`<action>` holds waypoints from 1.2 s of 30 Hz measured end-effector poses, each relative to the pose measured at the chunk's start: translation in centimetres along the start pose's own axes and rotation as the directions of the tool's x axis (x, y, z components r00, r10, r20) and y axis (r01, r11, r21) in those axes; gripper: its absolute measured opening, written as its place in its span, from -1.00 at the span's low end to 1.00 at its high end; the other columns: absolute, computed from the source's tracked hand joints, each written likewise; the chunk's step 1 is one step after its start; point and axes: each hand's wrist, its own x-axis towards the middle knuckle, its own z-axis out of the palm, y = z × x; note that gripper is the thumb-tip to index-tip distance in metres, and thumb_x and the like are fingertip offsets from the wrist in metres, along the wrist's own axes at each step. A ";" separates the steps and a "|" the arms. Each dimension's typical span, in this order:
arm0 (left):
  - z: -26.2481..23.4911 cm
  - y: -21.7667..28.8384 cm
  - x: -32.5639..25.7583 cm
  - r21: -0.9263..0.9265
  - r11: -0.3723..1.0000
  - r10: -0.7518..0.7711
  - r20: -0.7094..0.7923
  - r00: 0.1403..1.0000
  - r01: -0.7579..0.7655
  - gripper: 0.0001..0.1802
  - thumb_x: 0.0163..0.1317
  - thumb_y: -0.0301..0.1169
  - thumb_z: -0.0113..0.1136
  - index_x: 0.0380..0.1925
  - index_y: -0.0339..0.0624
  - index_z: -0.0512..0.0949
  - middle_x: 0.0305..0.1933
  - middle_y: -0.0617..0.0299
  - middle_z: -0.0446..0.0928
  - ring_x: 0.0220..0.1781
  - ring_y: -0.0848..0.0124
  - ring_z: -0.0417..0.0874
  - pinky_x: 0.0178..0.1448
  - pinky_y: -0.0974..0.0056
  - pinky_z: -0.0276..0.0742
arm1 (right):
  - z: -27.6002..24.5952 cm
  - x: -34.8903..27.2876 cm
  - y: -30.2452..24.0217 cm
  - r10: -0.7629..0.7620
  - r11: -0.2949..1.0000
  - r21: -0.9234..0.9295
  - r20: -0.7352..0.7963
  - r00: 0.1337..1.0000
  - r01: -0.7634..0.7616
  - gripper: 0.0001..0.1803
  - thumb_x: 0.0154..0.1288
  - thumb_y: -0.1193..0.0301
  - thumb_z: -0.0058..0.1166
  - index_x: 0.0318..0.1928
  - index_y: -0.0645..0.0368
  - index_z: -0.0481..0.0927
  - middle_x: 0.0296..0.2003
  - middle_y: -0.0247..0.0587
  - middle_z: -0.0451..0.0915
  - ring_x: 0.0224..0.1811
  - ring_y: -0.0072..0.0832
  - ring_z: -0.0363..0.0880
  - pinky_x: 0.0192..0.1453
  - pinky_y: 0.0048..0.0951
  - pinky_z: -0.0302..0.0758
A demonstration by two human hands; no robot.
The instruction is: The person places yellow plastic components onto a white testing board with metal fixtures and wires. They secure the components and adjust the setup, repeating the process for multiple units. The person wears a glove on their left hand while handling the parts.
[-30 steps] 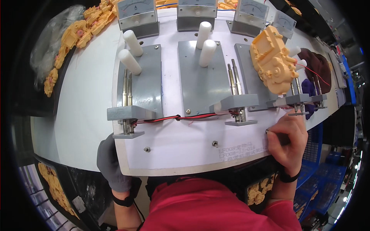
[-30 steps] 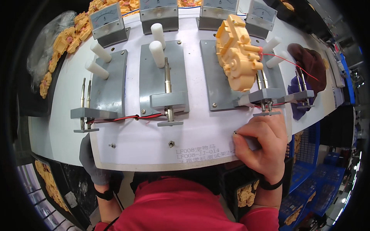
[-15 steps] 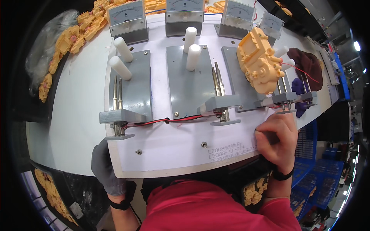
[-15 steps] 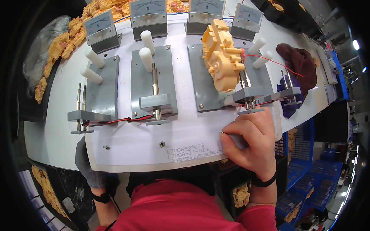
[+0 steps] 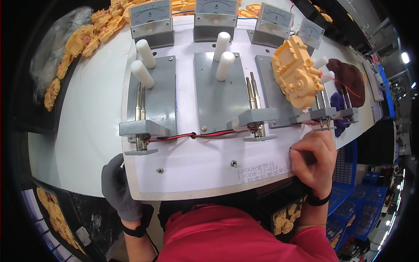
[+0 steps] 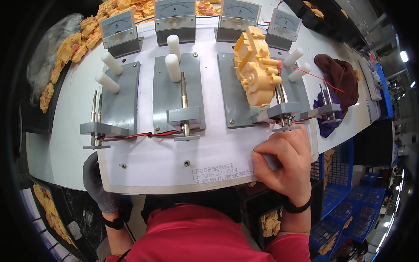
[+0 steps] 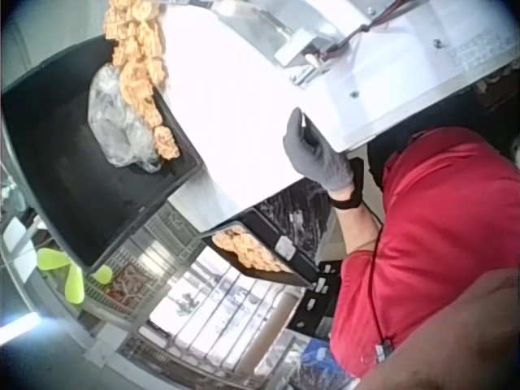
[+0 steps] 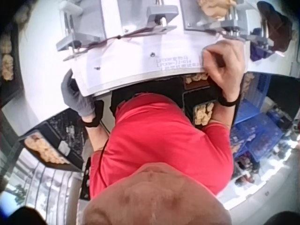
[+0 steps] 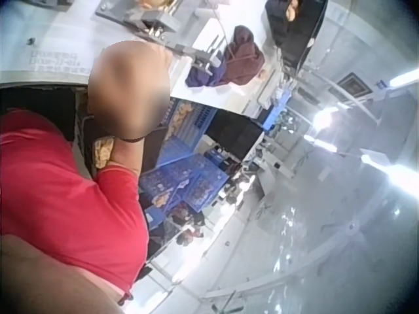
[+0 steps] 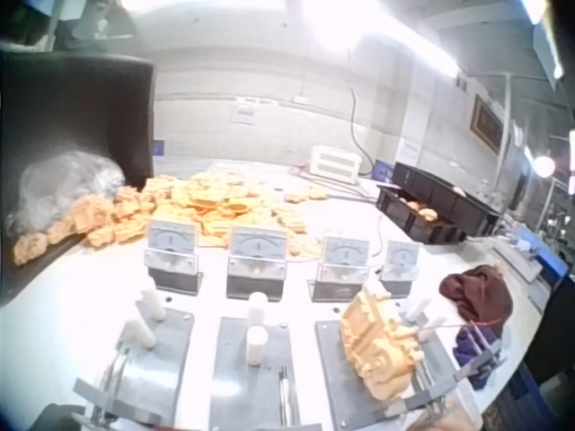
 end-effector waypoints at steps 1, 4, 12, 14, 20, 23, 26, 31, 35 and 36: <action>0.0 -0.1 0.0 0.003 1.000 0.024 -0.003 1.000 -0.024 -0.52 0.20 -0.52 0.29 0.14 -0.36 0.46 0.05 0.13 0.56 0.00 0.39 0.61 0.10 0.31 0.53 | 0.0 0.1 0.0 -0.004 1.000 0.002 -0.002 1.000 0.004 -0.80 -0.09 0.51 0.36 -0.39 0.08 0.61 -0.45 -0.35 0.55 -0.34 -0.32 0.46 -0.15 -0.29 0.29; 0.2 -0.2 0.0 0.041 0.995 0.096 -0.041 0.995 -0.094 -0.51 0.18 -0.54 0.29 0.14 -0.36 0.46 0.02 0.18 0.54 -0.10 0.46 0.56 0.01 0.37 0.49 | 0.1 0.1 -0.1 -0.009 1.000 0.011 -0.012 1.000 0.009 -0.80 -0.09 0.53 0.35 -0.40 0.08 0.61 -0.45 -0.35 0.55 -0.35 -0.33 0.46 -0.15 -0.30 0.29; 0.0 -0.8 -0.2 0.120 0.988 0.111 -0.082 0.990 -0.101 -0.41 0.15 -0.55 0.29 0.23 -0.32 0.41 0.14 0.18 0.48 -0.02 0.45 0.51 0.05 0.35 0.44 | 0.0 0.0 -0.1 -0.002 1.000 0.007 -0.001 1.000 0.002 -0.80 -0.08 0.53 0.35 -0.39 0.07 0.61 -0.44 -0.35 0.56 -0.34 -0.32 0.45 -0.16 -0.31 0.30; 0.5 0.3 0.7 0.145 0.972 0.199 -0.096 0.975 -0.184 -0.37 0.16 -0.53 0.29 0.28 -0.30 0.38 0.24 0.12 0.45 0.07 0.37 0.53 0.10 0.30 0.45 | 0.1 0.0 -0.1 -0.001 1.000 0.007 -0.003 1.000 0.001 -0.80 -0.08 0.53 0.36 -0.39 0.07 0.61 -0.44 -0.35 0.56 -0.34 -0.32 0.45 -0.16 -0.31 0.30; 0.8 1.2 0.9 0.249 0.943 0.266 -0.171 0.949 -0.219 -0.45 0.27 -0.56 0.18 0.29 -0.20 0.39 0.37 0.01 0.37 0.20 0.23 0.54 0.15 0.19 0.45 | -0.3 0.0 0.0 -0.007 1.000 -0.009 0.050 0.999 0.007 -0.87 0.04 0.52 0.28 -0.37 0.18 0.59 -0.42 -0.25 0.54 -0.30 -0.31 0.47 -0.17 -0.35 0.40; 0.5 0.6 0.7 0.249 0.948 0.237 -0.129 0.963 -0.200 -0.30 0.19 -0.44 0.29 0.35 -0.24 0.31 0.42 0.03 0.33 0.27 0.23 0.48 0.20 0.17 0.42 | -0.4 0.0 -0.2 -0.002 1.000 -0.014 0.049 0.999 0.002 -0.87 0.04 0.51 0.29 -0.37 0.18 0.59 -0.43 -0.25 0.54 -0.30 -0.31 0.47 -0.18 -0.35 0.40; 0.5 0.6 0.7 0.265 0.943 0.241 -0.130 0.962 -0.200 -0.30 0.20 -0.41 0.29 0.36 -0.23 0.31 0.42 0.03 0.33 0.27 0.22 0.48 0.21 0.17 0.41 | -0.1 0.1 -0.2 0.002 1.000 0.013 0.012 1.000 -0.002 -0.80 -0.06 0.53 0.36 -0.38 0.07 0.61 -0.43 -0.34 0.57 -0.33 -0.31 0.46 -0.16 -0.31 0.31; 0.5 0.8 0.6 0.245 0.955 0.202 -0.131 0.971 -0.165 -0.30 0.19 -0.42 0.29 0.35 -0.23 0.31 0.42 0.04 0.34 0.27 0.22 0.48 0.23 0.16 0.39 | -0.1 0.1 -0.1 0.003 1.000 0.014 0.021 1.000 -0.004 -0.81 -0.06 0.53 0.35 -0.38 0.07 0.62 -0.43 -0.33 0.56 -0.33 -0.31 0.46 -0.15 -0.31 0.32; 0.5 0.6 0.6 0.265 0.946 0.229 -0.129 0.965 -0.189 -0.31 0.20 -0.44 0.28 0.35 -0.23 0.31 0.41 0.04 0.34 0.27 0.22 0.48 0.23 0.15 0.39 | -0.2 0.1 -0.1 -0.018 1.000 0.006 0.040 0.999 0.018 -0.87 0.02 0.53 0.27 -0.37 0.17 0.59 -0.43 -0.25 0.55 -0.31 -0.29 0.47 -0.17 -0.34 0.40; 0.5 0.6 0.6 0.264 0.946 0.227 -0.131 0.965 -0.187 -0.31 0.20 -0.44 0.28 0.35 -0.23 0.31 0.41 0.04 0.35 0.27 0.22 0.48 0.23 0.16 0.39 | -0.2 0.1 -0.1 -0.020 1.000 0.003 0.039 0.999 0.020 -0.87 0.02 0.53 0.27 -0.37 0.17 0.59 -0.43 -0.25 0.55 -0.30 -0.29 0.47 -0.17 -0.34 0.40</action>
